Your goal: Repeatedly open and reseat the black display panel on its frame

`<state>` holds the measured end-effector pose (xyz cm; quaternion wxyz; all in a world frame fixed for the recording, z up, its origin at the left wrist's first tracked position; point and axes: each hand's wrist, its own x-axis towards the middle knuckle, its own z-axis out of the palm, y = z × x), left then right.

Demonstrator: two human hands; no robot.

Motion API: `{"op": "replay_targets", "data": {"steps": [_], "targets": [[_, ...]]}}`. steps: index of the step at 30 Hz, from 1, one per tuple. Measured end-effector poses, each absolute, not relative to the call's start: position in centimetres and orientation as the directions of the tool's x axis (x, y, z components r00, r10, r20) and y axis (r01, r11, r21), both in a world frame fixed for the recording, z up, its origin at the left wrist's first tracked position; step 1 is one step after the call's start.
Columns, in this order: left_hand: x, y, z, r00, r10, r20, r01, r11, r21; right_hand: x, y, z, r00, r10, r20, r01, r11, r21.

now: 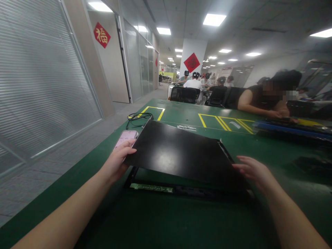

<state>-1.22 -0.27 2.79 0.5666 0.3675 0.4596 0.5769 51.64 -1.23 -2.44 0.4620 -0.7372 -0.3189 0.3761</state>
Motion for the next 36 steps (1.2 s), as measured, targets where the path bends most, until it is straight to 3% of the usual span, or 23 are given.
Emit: {"op": "replay_targets", "data": {"steps": [13, 28, 36], "targets": [[-0.2, -0.4, 2.0, -0.049, 0.982, -0.181, -0.278, 0.161, 0.947, 50.5, -1.7, -2.4, 0.605, 0.787, -0.124, 0.216, -0.312, -0.925], [0.8, -0.6, 2.0, -0.101, 0.960, -0.262, -0.268, 0.227, 0.936, 49.6, -2.0, -1.8, 0.620, 0.779, -0.096, 0.292, -0.343, -0.893], [0.6, -0.2, 1.2, -0.102, 0.958, -0.268, -0.245, 0.237, 0.940, 50.3, -1.8, -2.6, 0.602, 0.793, -0.094, 0.431, -0.421, -0.798]]}}
